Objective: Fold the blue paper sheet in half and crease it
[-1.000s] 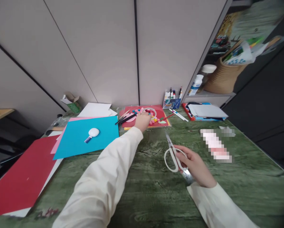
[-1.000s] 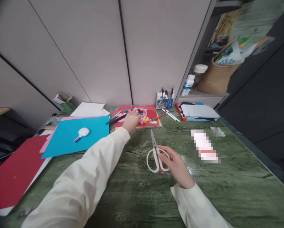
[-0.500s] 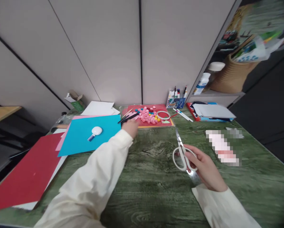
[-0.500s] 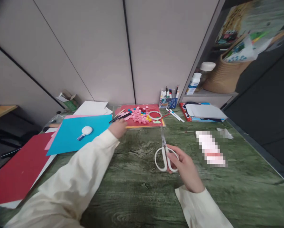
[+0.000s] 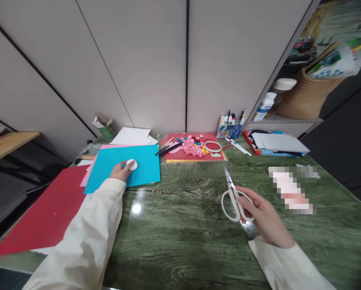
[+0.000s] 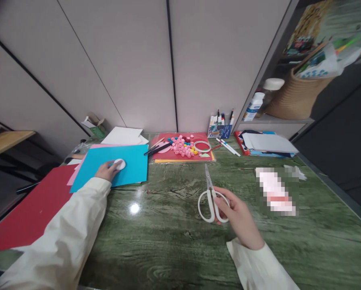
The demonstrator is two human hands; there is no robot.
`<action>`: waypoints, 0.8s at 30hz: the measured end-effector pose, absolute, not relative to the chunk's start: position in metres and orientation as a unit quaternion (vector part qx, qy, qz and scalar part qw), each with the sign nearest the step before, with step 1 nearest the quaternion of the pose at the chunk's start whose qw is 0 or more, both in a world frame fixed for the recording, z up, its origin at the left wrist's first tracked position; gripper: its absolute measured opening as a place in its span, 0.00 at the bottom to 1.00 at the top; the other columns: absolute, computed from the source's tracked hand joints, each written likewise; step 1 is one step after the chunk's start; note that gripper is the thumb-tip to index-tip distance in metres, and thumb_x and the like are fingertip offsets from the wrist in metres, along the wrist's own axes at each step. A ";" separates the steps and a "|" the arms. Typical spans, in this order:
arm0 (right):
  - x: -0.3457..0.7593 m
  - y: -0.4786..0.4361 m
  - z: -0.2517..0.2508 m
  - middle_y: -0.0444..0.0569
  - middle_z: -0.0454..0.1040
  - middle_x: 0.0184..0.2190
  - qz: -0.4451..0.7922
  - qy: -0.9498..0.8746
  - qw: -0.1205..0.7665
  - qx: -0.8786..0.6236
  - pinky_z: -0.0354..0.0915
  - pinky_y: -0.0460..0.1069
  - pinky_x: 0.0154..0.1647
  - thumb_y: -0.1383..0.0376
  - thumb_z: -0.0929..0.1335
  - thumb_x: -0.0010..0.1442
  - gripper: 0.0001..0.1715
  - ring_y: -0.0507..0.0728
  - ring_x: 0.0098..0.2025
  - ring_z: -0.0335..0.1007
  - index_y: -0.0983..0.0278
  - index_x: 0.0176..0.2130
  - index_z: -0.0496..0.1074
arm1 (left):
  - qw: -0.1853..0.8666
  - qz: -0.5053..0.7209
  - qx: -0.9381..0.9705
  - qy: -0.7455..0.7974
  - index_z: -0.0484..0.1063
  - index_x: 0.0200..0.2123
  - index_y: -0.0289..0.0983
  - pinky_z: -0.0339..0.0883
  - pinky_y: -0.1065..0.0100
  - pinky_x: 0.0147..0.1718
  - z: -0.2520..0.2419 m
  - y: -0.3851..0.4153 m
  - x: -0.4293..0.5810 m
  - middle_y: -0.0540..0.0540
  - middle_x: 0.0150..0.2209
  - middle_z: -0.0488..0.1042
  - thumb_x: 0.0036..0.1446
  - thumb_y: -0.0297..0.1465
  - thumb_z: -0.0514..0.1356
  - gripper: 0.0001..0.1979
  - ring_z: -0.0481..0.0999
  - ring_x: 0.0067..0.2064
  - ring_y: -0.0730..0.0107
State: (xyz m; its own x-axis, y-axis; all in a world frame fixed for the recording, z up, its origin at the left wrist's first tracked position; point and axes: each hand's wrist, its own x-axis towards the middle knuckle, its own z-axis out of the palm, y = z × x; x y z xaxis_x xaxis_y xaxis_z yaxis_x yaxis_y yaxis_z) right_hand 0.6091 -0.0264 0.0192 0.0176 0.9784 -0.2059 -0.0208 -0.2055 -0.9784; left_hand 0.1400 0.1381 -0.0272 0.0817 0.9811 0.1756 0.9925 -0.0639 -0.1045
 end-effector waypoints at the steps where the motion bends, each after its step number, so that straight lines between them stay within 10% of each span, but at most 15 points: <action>1: 0.609 -0.026 0.019 0.40 0.65 0.16 0.550 -0.436 0.455 -0.548 0.50 0.44 0.17 0.58 0.66 0.56 0.22 0.48 0.17 0.58 0.64 0.49 0.64 | 0.099 -0.034 -0.735 -0.670 0.66 0.51 0.41 0.60 0.62 0.47 -0.028 0.140 0.140 0.39 0.51 0.65 0.56 0.34 0.52 0.19 0.68 0.47 0.59; 12: 0.607 -0.027 0.022 0.40 0.65 0.15 0.560 -0.437 0.461 -0.532 0.51 0.44 0.18 0.58 0.66 0.57 0.23 0.49 0.17 0.58 0.64 0.50 0.63 | 0.114 -0.076 -0.756 -0.640 0.63 0.54 0.42 0.59 0.54 0.46 -0.043 0.142 0.169 0.34 0.52 0.61 0.54 0.43 0.53 0.25 0.64 0.49 0.49; 24: 0.609 -0.028 0.019 0.41 0.66 0.17 0.564 -0.431 0.466 -0.528 0.56 0.45 0.18 0.58 0.66 0.56 0.23 0.50 0.17 0.61 0.64 0.50 0.63 | 0.074 -0.122 -0.741 -0.656 0.69 0.48 0.40 0.63 0.60 0.40 -0.019 0.133 0.165 0.39 0.43 0.65 0.52 0.34 0.57 0.18 0.69 0.38 0.62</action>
State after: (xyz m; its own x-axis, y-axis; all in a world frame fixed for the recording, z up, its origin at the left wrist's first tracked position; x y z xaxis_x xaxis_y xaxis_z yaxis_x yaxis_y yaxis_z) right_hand 0.6092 -0.0284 0.0189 -0.0085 0.9809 -0.1946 -0.0711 -0.1947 -0.9783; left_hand 0.1655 0.1327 -0.0186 0.1087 0.9544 0.2782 0.9906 -0.1275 0.0503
